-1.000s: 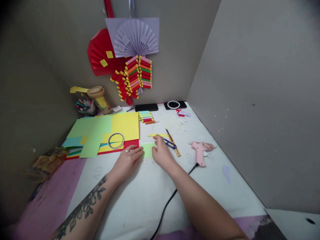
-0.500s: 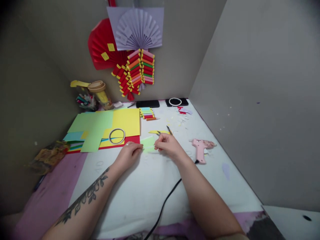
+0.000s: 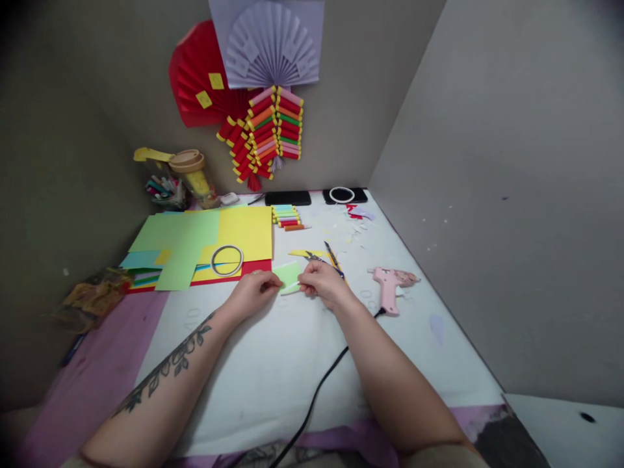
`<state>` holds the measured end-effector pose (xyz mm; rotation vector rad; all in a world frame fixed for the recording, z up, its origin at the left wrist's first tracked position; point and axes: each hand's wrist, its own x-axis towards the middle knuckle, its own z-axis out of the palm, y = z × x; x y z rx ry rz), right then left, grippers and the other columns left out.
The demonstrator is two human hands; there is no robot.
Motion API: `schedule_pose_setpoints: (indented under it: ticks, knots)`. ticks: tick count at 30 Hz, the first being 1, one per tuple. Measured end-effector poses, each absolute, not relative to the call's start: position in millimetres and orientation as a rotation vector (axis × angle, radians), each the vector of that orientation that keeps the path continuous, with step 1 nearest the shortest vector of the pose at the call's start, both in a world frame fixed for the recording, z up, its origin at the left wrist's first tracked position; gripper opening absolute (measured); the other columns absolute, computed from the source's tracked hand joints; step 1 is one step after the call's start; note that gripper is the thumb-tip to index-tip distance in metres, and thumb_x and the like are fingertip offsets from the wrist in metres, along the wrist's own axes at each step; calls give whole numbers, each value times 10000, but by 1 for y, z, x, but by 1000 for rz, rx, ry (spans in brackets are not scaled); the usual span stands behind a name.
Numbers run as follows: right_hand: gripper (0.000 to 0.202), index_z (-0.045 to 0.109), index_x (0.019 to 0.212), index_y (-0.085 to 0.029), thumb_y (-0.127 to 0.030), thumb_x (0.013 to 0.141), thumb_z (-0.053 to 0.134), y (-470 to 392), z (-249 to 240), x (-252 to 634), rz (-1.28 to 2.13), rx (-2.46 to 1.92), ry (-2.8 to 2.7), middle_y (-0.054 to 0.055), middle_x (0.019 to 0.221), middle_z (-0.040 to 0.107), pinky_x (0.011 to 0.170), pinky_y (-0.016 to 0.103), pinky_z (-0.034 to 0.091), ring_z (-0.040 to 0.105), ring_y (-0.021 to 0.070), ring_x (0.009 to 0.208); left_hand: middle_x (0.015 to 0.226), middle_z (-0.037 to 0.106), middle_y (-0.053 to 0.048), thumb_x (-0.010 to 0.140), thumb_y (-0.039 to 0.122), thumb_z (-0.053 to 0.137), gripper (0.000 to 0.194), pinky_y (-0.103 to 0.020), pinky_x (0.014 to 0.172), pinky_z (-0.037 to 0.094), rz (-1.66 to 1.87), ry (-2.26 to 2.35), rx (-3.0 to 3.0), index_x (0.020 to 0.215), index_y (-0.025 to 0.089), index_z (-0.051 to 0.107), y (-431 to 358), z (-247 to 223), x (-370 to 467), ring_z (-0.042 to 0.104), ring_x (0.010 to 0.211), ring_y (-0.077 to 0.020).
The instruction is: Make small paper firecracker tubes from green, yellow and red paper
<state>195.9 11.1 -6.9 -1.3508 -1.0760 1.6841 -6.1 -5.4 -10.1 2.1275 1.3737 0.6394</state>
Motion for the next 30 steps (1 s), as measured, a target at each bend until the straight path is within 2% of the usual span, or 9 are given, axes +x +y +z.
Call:
schedule_pose_setpoints:
  ticks: [13, 30]
  knots:
    - [179, 471, 614, -198, -216, 592, 647, 12, -15, 195, 1643, -1409, -1110, -30, 419, 563, 322, 167, 257, 419, 65, 330, 797, 671, -27, 749, 141, 532, 192, -253, 685, 448, 645, 1376, 2078, 855, 193, 684, -5, -11, -7, 587, 749, -155]
    - [174, 469, 607, -197, -202, 595, 642, 12, -15, 196, 1638, -1423, -1108, -38, 410, 553, 322, 163, 263, 414, 62, 328, 803, 660, -29, 725, 181, 561, 185, -255, 671, 452, 616, 1391, 2050, 868, 193, 679, -5, -8, -7, 585, 732, -153]
